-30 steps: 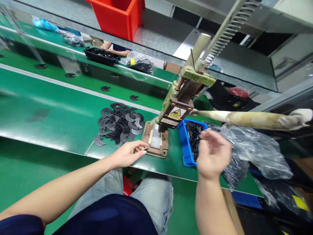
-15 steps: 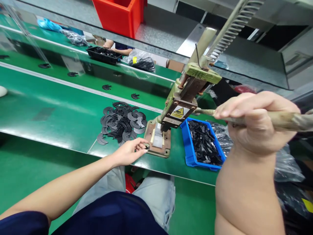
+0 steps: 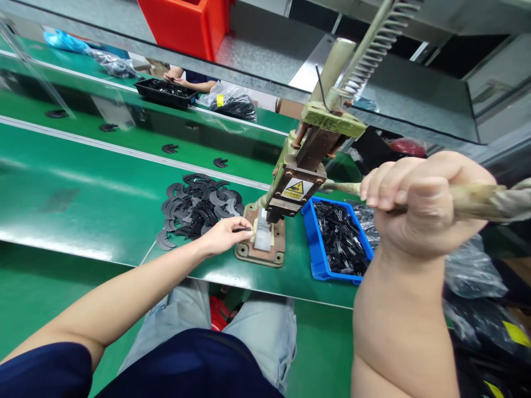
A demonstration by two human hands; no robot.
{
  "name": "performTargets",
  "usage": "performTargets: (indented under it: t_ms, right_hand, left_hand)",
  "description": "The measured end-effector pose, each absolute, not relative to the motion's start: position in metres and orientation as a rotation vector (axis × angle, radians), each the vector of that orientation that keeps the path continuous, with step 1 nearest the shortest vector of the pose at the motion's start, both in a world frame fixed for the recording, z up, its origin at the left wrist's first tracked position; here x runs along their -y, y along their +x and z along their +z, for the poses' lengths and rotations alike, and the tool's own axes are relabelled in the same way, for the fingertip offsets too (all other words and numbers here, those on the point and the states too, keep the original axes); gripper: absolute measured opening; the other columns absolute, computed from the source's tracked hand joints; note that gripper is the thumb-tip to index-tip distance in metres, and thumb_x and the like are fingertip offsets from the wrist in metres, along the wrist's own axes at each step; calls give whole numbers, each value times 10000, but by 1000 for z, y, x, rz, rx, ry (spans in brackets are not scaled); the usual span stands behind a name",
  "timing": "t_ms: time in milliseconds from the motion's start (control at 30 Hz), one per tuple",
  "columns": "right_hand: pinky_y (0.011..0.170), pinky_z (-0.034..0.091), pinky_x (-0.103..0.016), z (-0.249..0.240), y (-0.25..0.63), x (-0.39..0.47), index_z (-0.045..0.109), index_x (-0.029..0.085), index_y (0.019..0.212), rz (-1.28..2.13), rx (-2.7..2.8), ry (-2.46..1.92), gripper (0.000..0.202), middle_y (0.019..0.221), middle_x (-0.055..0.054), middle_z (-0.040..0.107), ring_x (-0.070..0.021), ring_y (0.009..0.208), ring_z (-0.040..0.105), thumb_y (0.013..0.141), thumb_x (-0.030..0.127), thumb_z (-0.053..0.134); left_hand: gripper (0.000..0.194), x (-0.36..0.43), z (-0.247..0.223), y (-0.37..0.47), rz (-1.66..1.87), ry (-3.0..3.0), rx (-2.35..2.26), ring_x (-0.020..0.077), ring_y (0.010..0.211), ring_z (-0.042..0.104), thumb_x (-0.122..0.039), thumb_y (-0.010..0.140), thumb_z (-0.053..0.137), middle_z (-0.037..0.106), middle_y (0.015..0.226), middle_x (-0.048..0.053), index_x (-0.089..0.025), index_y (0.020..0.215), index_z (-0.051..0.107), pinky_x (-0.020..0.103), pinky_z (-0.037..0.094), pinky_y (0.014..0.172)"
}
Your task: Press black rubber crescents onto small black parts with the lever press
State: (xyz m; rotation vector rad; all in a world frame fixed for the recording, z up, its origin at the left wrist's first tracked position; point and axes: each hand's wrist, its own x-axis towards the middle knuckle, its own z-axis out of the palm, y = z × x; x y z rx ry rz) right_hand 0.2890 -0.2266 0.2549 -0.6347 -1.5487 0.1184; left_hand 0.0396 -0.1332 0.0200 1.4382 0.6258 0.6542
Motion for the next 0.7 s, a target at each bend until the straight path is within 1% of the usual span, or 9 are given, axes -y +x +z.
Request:
performTargets:
  t_ms: [33, 100, 200, 267, 333, 433, 533, 600, 700]
  right_hand:
    - [404, 413, -309, 255, 289, 227, 474, 233, 595, 123, 1542, -633, 442, 491, 61, 493, -108, 420, 490, 837, 393, 809]
    - [395, 406, -311, 254, 289, 227, 478, 234, 604, 132, 1533, -625, 429, 491, 64, 494, -110, 411, 483, 836, 374, 810]
    - [389, 400, -315, 254, 288, 227, 488, 238, 617, 140, 1532, -615, 411, 499, 62, 500, -115, 408, 480, 844, 374, 803]
    - [389, 394, -316, 254, 287, 228, 496, 241, 626, 139, 1520, -615, 402, 501, 61, 494, -115, 409, 474, 842, 386, 802]
    - [390, 390, -317, 253, 286, 228, 497, 243, 628, 133, 1505, -629, 404, 501, 62, 486, -115, 411, 470, 843, 406, 799]
    - [396, 394, -308, 253, 286, 229, 470, 246, 619, 114, 1502, -673, 441, 500, 64, 478, -107, 412, 467, 850, 446, 789]
    - [399, 390, -306, 252, 287, 229, 434, 250, 610, 76, 1501, -723, 484, 501, 60, 460, -106, 415, 458, 861, 498, 764]
    - [398, 382, -306, 251, 288, 229, 419, 253, 608, 53, 1499, -741, 494, 504, 58, 449, -109, 419, 451, 870, 515, 746]
    - [401, 374, -307, 249, 288, 228, 434, 255, 619, 53, 1507, -718, 466, 520, 52, 467, -115, 429, 448, 877, 492, 742]
  left_hand:
    - [322, 130, 19, 44, 655, 1426, -628, 160, 823, 637, -446, 835, 801, 720, 919, 45, -163, 958, 709, 284, 489, 787]
    - [367, 127, 16, 53, 667, 1373, -666, 126, 693, 562, -507, 840, 787, 649, 788, 8, -166, 927, 680, 251, 443, 666]
    - [457, 128, 14, 60, 677, 1228, -741, 83, 514, 342, -621, 851, 732, 403, 601, -74, -184, 861, 599, 218, 255, 506]
    - [501, 129, 13, 61, 667, 1147, -757, 72, 484, 244, -677, 869, 673, 314, 598, -88, -181, 860, 597, 222, 166, 486]
    - [504, 128, 13, 60, 664, 1108, -763, 66, 484, 221, -667, 881, 649, 301, 618, -83, -163, 881, 635, 227, 149, 487]
    - [407, 124, 13, 57, 681, 1110, -781, 76, 512, 292, -545, 870, 681, 350, 633, -63, -141, 924, 696, 230, 200, 498]
    - [324, 119, 14, 54, 710, 1161, -784, 109, 626, 474, -446, 850, 691, 533, 704, -10, -146, 965, 731, 237, 332, 558]
    - [322, 117, 16, 53, 721, 1193, -781, 140, 755, 588, -441, 838, 712, 667, 832, 34, -155, 987, 729, 252, 414, 643]
    - [383, 116, 15, 55, 729, 1208, -769, 182, 898, 676, -491, 836, 757, 761, 984, 81, -160, 1018, 695, 295, 482, 778]
